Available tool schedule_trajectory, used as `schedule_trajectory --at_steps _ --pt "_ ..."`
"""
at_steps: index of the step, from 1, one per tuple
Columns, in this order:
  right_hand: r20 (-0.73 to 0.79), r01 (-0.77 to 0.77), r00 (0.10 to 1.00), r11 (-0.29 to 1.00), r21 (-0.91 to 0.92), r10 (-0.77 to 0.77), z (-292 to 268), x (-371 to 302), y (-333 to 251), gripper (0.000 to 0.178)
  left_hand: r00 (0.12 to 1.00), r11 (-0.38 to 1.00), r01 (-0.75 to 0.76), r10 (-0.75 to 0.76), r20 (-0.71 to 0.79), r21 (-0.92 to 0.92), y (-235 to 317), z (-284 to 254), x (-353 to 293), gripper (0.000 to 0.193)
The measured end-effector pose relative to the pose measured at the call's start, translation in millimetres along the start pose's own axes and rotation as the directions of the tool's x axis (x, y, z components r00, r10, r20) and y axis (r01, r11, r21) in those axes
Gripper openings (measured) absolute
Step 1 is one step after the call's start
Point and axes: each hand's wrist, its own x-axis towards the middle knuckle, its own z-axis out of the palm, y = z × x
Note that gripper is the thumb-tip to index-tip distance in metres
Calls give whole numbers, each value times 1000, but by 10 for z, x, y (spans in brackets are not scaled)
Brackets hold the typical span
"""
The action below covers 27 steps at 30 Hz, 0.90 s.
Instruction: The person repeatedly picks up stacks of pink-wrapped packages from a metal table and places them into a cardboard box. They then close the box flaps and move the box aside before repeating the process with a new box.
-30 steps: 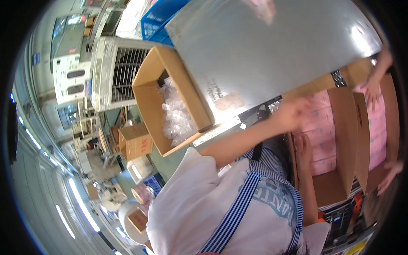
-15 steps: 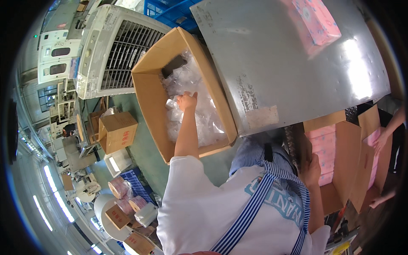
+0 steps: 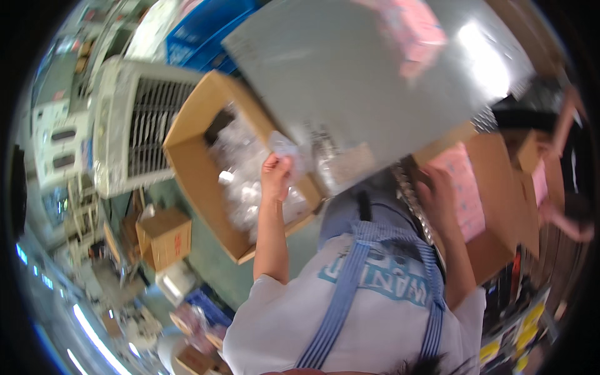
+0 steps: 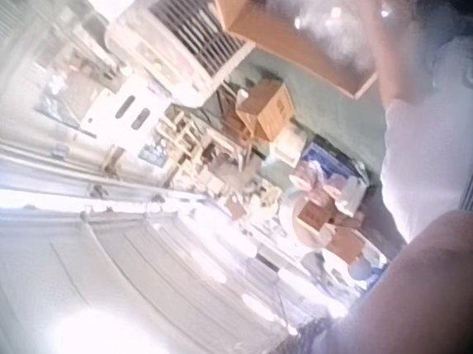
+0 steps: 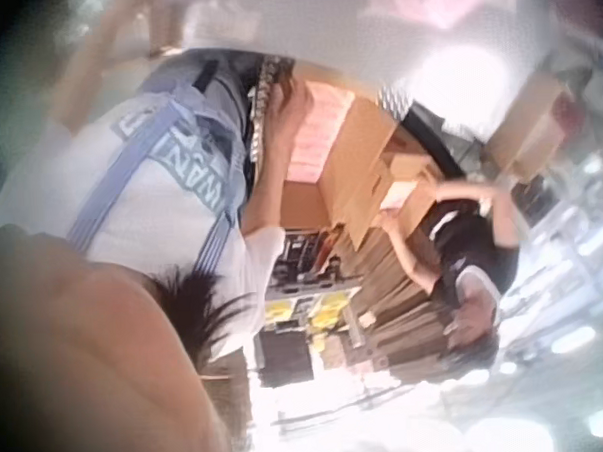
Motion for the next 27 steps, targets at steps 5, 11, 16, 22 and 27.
schedule_trajectory --at_steps 5,11,16,22,27 --pt "-93 -22 977 529 849 191 80 155 -299 41 787 928 115 -303 537 355 -455 1730 -41 17" --pt "-756 -35 579 936 349 304 -300 -495 907 33 770 880 103 -366 523 464 -1063 2542 -272 17" --pt "-492 -248 811 948 200 316 -367 -1074 1450 30 751 880 -26 -296 590 475 -1372 2842 -447 18" --pt "-13 -241 895 506 829 447 -39 -958 1594 39 685 610 -534 -92 723 585 -1595 2832 -531 28" --pt "54 -347 934 934 -89 353 456 -1245 2259 17 769 -428 -313 410 491 847 -742 1696 -249 21"
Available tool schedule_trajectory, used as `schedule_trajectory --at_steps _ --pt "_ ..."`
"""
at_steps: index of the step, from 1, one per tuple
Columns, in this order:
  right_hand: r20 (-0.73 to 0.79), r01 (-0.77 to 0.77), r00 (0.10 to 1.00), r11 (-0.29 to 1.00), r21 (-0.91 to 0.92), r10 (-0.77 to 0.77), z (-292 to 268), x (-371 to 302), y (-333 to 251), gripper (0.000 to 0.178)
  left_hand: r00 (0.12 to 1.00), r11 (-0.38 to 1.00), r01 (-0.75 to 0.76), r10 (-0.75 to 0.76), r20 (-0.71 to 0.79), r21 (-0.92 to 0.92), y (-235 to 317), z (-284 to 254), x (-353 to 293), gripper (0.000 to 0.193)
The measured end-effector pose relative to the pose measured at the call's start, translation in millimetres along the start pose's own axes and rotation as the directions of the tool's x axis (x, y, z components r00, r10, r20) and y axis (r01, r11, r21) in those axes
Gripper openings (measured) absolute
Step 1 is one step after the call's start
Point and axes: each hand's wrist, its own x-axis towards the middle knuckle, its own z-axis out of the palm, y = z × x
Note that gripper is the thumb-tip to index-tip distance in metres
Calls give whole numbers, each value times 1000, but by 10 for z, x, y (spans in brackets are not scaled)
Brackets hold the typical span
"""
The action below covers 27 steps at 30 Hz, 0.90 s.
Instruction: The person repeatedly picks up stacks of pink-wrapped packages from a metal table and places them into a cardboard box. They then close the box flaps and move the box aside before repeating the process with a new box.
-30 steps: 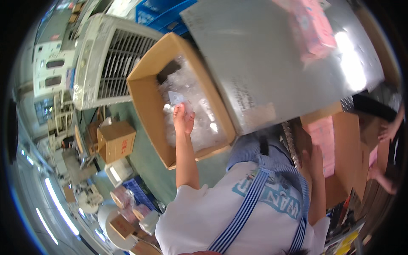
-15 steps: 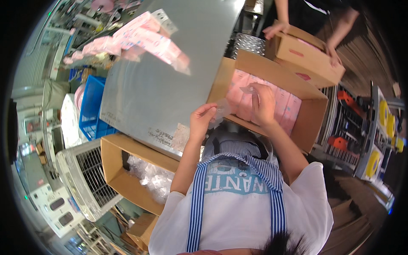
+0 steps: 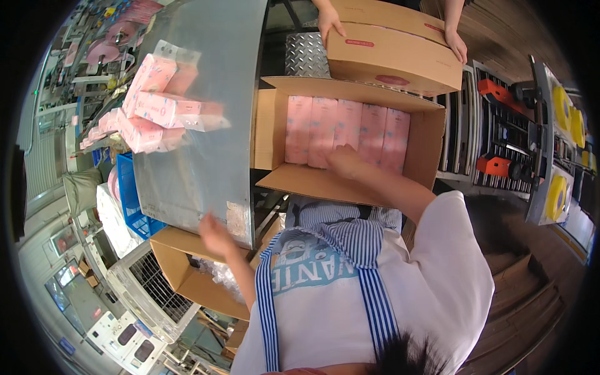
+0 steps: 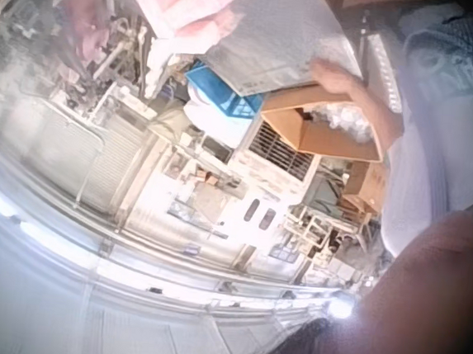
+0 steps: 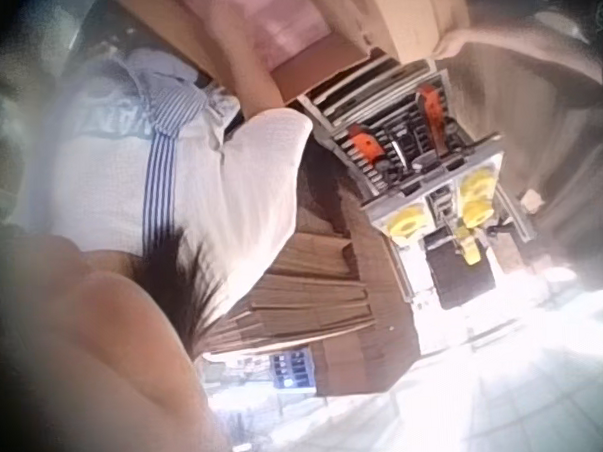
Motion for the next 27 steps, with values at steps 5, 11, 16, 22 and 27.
schedule_trajectory --at_steps 5,11,16,22,27 --pt "88 -118 991 966 232 99 881 132 226 16 825 807 417 -529 198 418 -1238 -267 -390 62" --pt "-233 -710 636 676 197 736 131 230 357 20 544 549 835 -834 90 42 -1828 425 -903 61" --pt "-175 -479 827 832 279 535 713 -121 1607 24 982 965 158 -175 -67 -209 -887 361 685 45" --pt "265 -582 812 749 316 519 726 -767 842 36 993 999 -23 17 -120 -48 -501 828 2717 63" --pt "215 -190 953 975 -114 211 128 462 -125 24 940 944 329 -324 106 -30 -559 912 3480 83"
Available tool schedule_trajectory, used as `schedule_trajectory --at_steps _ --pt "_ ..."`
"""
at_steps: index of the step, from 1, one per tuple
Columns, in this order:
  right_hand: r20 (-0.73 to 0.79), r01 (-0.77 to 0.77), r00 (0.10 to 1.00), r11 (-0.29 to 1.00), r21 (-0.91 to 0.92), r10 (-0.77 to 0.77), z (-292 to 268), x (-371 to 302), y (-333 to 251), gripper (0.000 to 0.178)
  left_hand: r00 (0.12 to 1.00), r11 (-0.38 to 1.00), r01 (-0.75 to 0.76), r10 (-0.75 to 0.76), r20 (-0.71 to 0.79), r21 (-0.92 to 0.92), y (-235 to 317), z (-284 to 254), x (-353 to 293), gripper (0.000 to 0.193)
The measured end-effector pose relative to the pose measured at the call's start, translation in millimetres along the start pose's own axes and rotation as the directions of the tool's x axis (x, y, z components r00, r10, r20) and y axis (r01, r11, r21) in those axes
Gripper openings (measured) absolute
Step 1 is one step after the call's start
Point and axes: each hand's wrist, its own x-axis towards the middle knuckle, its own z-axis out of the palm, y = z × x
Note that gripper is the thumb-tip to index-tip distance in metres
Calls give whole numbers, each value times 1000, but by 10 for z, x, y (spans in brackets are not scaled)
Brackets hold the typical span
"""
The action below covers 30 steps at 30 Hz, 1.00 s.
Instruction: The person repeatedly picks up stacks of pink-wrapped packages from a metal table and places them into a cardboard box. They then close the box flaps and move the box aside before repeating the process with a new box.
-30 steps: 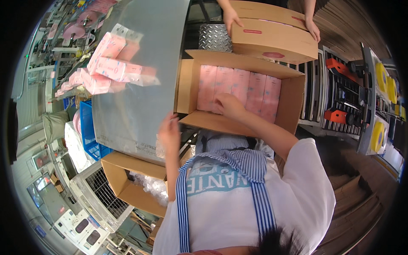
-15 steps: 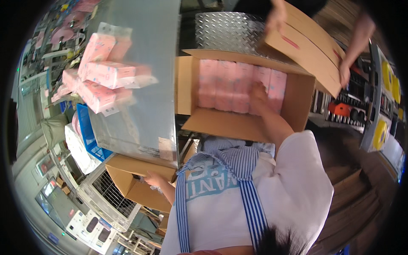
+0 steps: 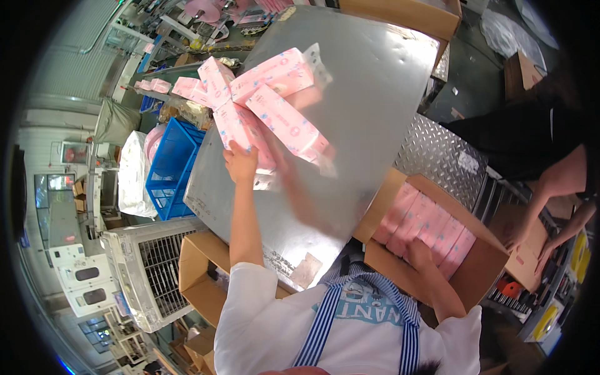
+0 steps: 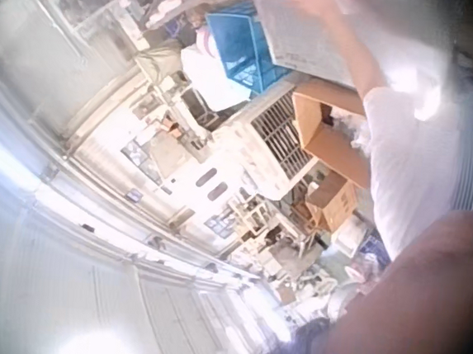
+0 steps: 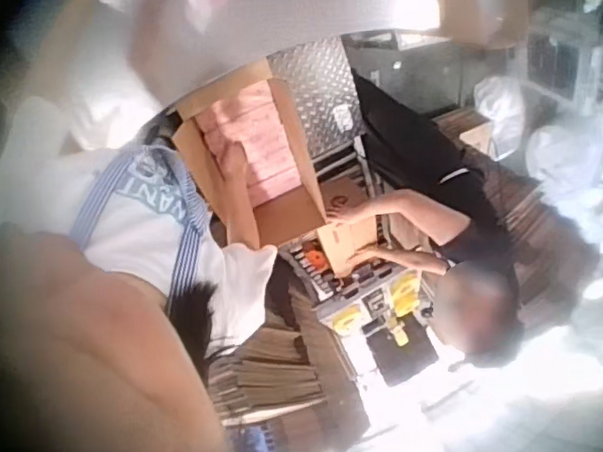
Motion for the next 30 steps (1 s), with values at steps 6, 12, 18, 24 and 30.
schedule_trajectory --at_steps 6,12,18,24,30 --pt "-770 457 471 865 -205 -431 -2338 1086 -2310 22 942 946 -323 321 102 4 -104 -214 -1162 84" --pt "-468 94 869 982 -164 -161 -2760 2139 -3498 81 852 937 87 107 512 -339 -328 -482 -1354 88" --pt "46 262 954 901 345 -296 -2641 1832 -2903 76 714 -81 683 284 640 -726 -542 67 -1245 66" --pt "-214 406 883 450 795 -418 -2306 1388 -2479 70 746 38 569 396 535 -821 -360 130 -1383 62" --pt "-276 357 923 327 875 -270 -2021 464 -1794 74 669 324 202 644 371 -924 -86 -102 -1838 75"
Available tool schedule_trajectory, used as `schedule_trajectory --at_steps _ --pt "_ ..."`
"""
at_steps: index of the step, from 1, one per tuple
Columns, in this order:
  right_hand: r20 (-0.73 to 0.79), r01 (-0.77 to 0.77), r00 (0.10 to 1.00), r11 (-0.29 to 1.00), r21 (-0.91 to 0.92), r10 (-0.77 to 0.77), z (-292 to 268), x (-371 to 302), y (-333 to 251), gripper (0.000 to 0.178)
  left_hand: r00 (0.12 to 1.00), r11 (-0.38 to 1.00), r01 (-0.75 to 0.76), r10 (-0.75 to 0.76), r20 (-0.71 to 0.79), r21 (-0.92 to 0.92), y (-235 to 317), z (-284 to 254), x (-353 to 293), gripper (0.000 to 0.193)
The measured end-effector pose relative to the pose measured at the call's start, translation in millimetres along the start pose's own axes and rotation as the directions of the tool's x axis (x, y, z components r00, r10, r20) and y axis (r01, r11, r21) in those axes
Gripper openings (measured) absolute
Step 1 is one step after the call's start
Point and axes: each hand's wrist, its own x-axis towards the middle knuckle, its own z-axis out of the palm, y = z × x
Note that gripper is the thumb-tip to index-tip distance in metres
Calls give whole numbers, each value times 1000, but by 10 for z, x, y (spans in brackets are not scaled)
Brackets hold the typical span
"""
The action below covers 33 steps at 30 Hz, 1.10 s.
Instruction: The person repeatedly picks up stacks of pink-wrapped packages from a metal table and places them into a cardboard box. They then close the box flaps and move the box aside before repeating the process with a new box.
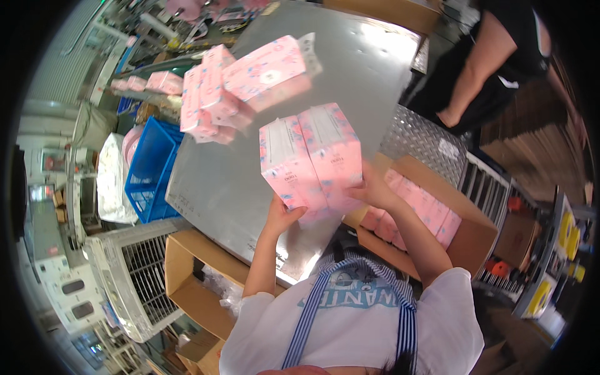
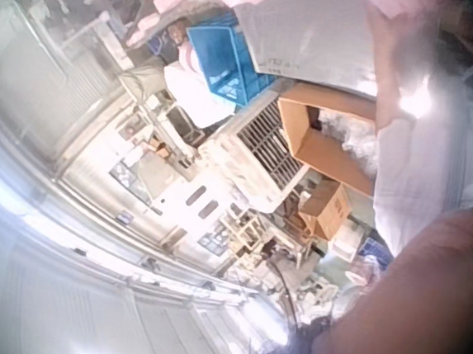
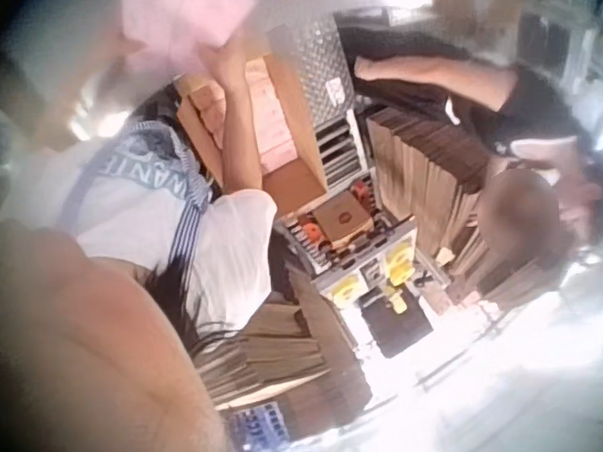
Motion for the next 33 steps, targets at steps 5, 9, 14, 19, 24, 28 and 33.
schedule_trajectory --at_steps 5,9,14,19,24,28,33 --pt "-339 67 926 959 -277 -163 -381 -1155 266 60 934 933 -244 153 323 264 278 633 0 67" --pt "-591 -157 807 970 -184 18 -779 -2368 257 48 835 958 -111 -54 548 264 238 1600 -90 71" --pt "-539 -317 782 945 87 312 -998 -2788 1138 54 777 767 -360 -68 626 530 -203 2291 -252 75" --pt "-552 -305 799 952 -32 237 -777 -1833 1652 65 834 211 -423 -290 469 881 -457 2115 200 62" --pt "-394 -576 811 708 -408 433 -743 -1411 2053 70 820 135 -486 -271 504 863 -904 2042 356 47" --pt "-627 -516 771 692 -506 116 -821 -1585 2380 49 827 446 -457 -106 552 770 -237 1602 1173 49" --pt "-758 -422 597 701 -576 -264 -633 -1324 1356 53 926 76 -175 352 138 982 656 108 3073 72"
